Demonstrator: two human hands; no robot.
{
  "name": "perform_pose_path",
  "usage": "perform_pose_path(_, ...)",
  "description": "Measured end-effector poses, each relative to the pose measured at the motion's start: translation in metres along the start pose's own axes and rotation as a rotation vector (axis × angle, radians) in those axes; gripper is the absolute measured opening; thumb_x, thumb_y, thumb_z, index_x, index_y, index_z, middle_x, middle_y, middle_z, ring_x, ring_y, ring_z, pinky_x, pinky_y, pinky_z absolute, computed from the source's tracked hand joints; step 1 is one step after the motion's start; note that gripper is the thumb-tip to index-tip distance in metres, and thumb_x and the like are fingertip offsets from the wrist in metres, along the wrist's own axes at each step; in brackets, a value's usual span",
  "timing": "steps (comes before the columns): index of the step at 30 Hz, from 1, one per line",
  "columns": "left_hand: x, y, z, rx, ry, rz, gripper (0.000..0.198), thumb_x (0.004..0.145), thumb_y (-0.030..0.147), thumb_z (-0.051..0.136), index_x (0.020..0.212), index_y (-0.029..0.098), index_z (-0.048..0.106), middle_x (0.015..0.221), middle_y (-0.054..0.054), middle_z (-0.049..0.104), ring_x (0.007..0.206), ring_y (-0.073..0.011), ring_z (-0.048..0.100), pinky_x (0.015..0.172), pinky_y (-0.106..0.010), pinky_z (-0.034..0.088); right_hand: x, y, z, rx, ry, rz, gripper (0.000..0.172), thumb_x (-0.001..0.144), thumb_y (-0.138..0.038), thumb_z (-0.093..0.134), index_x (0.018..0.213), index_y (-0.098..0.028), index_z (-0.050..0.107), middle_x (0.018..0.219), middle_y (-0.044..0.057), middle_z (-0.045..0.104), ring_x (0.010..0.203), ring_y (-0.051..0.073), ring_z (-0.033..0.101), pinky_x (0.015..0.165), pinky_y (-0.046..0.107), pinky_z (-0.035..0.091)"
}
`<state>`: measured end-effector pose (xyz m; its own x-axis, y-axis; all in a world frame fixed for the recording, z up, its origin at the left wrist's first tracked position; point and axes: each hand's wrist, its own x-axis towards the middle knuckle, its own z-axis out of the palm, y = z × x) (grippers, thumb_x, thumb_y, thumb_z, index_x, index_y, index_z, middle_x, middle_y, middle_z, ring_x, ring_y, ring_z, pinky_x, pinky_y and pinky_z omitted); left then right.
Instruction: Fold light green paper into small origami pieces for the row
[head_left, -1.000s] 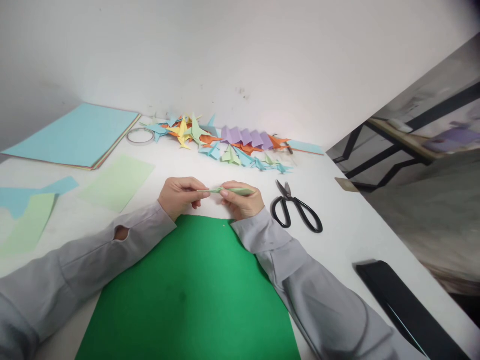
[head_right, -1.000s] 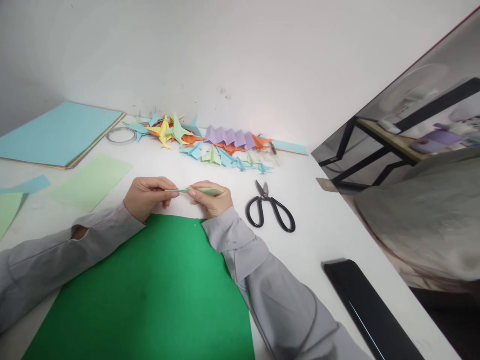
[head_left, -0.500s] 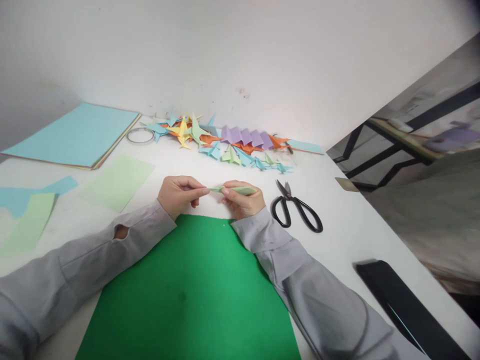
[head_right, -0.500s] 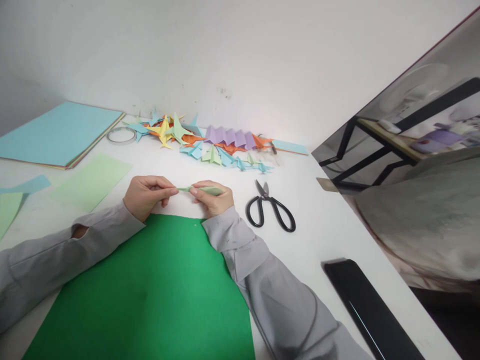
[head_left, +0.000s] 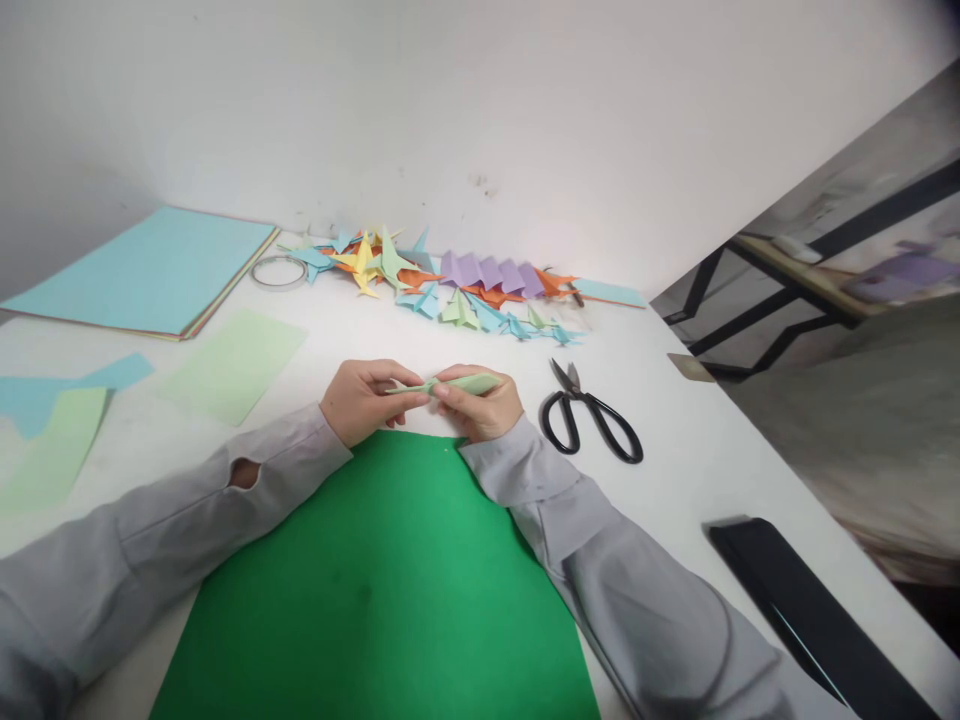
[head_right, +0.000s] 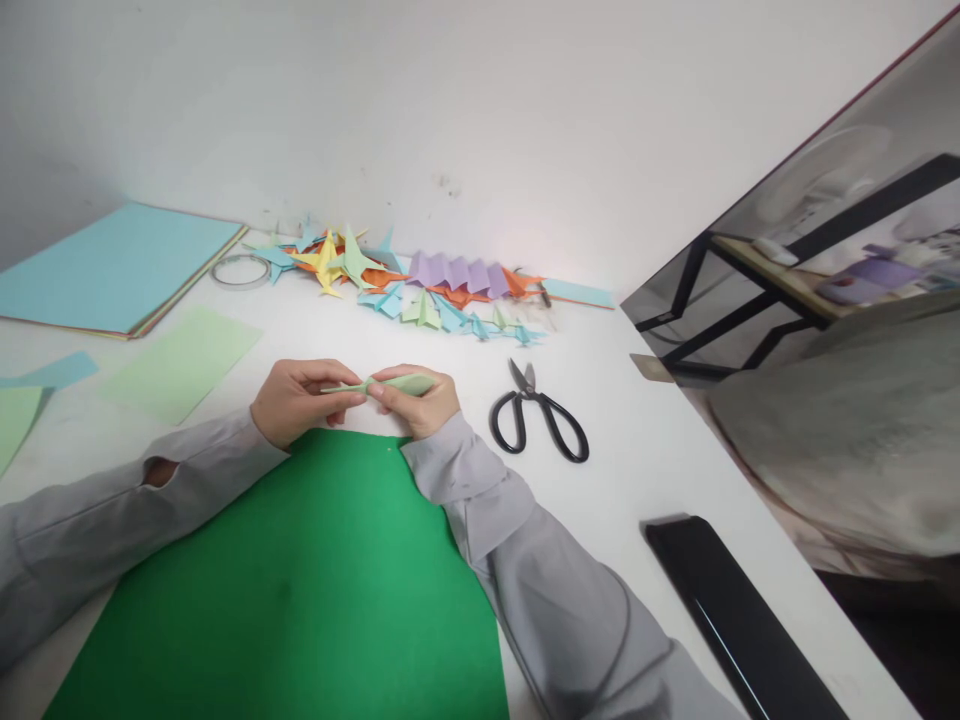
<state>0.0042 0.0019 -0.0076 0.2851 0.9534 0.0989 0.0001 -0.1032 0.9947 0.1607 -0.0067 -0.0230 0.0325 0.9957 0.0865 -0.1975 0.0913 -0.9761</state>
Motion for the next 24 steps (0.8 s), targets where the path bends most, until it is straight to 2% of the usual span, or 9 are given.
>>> perform_pose_path(2,0.000,0.000,0.000,0.009,0.002,-0.017,0.023,0.058,0.029,0.073,0.070,0.011,0.065,0.038,0.003,0.053,0.035,-0.0092,0.049,0.035,-0.020,0.039,0.000,0.000,0.001,0.001,-0.008,0.006,0.025,0.052,-0.035,0.077,0.066,-0.016,0.068,0.046,-0.001,0.059,0.040,0.010,0.050,0.041,0.024,0.040)
perform_pose_path(6,0.001,-0.002,-0.003,-0.002,0.021,-0.034,0.031,0.062,0.030,0.070,0.085,0.010,0.066,0.037,0.003,0.053,0.033,-0.0083,0.046,0.035,-0.020,0.038,0.002,-0.004,0.002,0.162,-0.007,0.084,0.034,0.057,-0.047,0.070,0.071,-0.016,0.067,0.057,0.001,0.062,0.046,0.012,0.054,0.039,0.024,0.043)
perform_pose_path(9,0.002,-0.002,-0.004,-0.018,0.023,-0.010,0.037,0.065,0.031,0.068,0.096,0.011,0.065,0.037,0.003,0.053,0.033,-0.0080,0.046,0.036,-0.020,0.038,0.002,-0.008,0.004,0.211,0.019,0.104,0.037,0.057,-0.042,0.071,0.085,-0.019,0.065,0.055,-0.003,0.057,0.050,0.012,0.054,0.039,0.023,0.044)
perform_pose_path(13,0.002,-0.001,-0.003,-0.006,0.045,-0.018,0.034,0.066,0.031,0.067,0.093,0.011,0.067,0.037,0.003,0.053,0.032,-0.0079,0.046,0.035,-0.019,0.038,0.001,-0.009,0.004,0.173,0.021,0.069,0.065,0.054,-0.035,0.074,0.114,-0.026,0.051,0.063,-0.005,0.060,0.053,0.013,0.056,0.039,0.023,0.044)
perform_pose_path(16,0.002,0.000,-0.002,-0.004,0.055,-0.021,0.031,0.065,0.029,0.068,0.090,0.011,0.068,0.037,0.003,0.053,0.032,-0.0077,0.046,0.035,-0.019,0.038,0.002,-0.006,0.003,0.166,-0.019,0.025,0.078,0.052,-0.032,0.075,0.122,-0.029,0.041,0.074,-0.003,0.064,0.056,0.013,0.057,0.039,0.022,0.044)
perform_pose_path(24,0.002,0.003,-0.001,0.005,0.064,-0.092,0.028,0.066,0.027,0.066,0.090,0.014,0.070,0.035,0.004,0.051,0.031,-0.0064,0.044,0.033,-0.017,0.035,0.005,0.003,0.000,0.139,0.000,-0.021,0.075,0.051,-0.029,0.077,0.119,-0.030,0.045,0.063,-0.005,0.058,0.053,0.013,0.055,0.039,0.023,0.045)
